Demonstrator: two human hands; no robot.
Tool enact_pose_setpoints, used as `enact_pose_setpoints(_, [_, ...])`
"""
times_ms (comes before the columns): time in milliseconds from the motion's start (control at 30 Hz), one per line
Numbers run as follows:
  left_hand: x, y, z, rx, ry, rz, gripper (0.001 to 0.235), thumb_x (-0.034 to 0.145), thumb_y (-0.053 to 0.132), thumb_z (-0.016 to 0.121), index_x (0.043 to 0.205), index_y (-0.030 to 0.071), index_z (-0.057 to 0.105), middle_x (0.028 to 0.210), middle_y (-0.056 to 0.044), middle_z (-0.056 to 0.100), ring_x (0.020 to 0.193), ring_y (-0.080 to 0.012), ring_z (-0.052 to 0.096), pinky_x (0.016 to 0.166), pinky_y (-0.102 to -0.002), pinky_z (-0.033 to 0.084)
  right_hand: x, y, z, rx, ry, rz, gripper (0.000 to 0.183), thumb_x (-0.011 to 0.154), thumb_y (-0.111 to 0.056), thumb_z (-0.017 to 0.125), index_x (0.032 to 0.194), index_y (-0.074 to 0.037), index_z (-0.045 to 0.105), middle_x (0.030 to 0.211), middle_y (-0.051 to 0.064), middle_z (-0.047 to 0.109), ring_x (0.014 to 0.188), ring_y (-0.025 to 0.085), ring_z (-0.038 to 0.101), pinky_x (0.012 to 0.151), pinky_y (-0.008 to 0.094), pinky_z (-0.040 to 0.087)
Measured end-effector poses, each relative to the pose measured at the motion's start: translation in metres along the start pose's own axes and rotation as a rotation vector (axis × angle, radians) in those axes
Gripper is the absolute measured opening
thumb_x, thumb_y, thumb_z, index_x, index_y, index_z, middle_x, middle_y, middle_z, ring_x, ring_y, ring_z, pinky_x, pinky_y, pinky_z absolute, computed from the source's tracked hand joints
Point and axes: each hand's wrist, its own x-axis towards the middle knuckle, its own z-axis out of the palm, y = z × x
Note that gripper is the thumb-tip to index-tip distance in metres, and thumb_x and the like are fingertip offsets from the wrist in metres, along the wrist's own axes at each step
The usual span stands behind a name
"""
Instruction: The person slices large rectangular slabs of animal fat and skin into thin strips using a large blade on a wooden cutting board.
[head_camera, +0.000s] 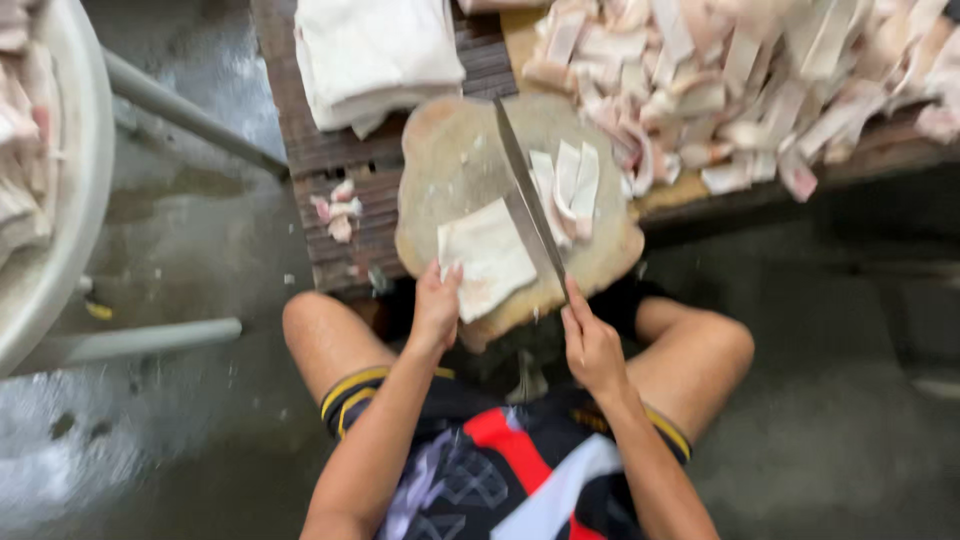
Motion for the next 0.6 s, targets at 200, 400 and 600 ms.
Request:
enact_pose_setpoints(200, [0.009,0.002,0.012,0.139,0.046,-0.065,0.031,0.105,0.012,0.06,0.126,-0.01,0.066,0.111,-0.012,0.074,0.094,-0.0174,0.069,0.083,-0.033,0.057,-0.008,-0.042,-0.063,0.391,0.113,-0.019,0.057,0.105,-0.005,0.05,0.158,-0.022,0.042,0.073,0.002,0.058,0.057,0.009,0.05,0.05,0.026,0.047])
enact_pose_setpoints(400, [-0.004,0.037,0.013,0.247,0.164,-0.177,0.027,0.096,0.01,0.064,0.119,-0.002,0.069,0.1,-0.008,0.073,0.076,-0.014,0.072,0.058,-0.029,0.059,-0.026,-0.02,0.002,0.167,0.229,-0.4,0.06,0.103,-0.007,0.057,0.158,-0.025,0.042,0.095,0.018,0.066,0.069,0.021,0.061,0.062,0.031,0.054])
enact_pose_setpoints(600, [0.017,0.009,-0.006,0.343,0.143,-0.098,0.027,0.094,0.008,0.068,0.118,-0.003,0.069,0.096,-0.01,0.073,0.072,-0.0154,0.067,0.052,-0.027,0.052,-0.014,0.012,0.026,0.206,-0.158,0.268,0.054,0.101,-0.018,0.055,0.154,-0.026,0.048,0.065,0.021,0.061,0.057,0.03,0.062,0.061,0.039,0.055])
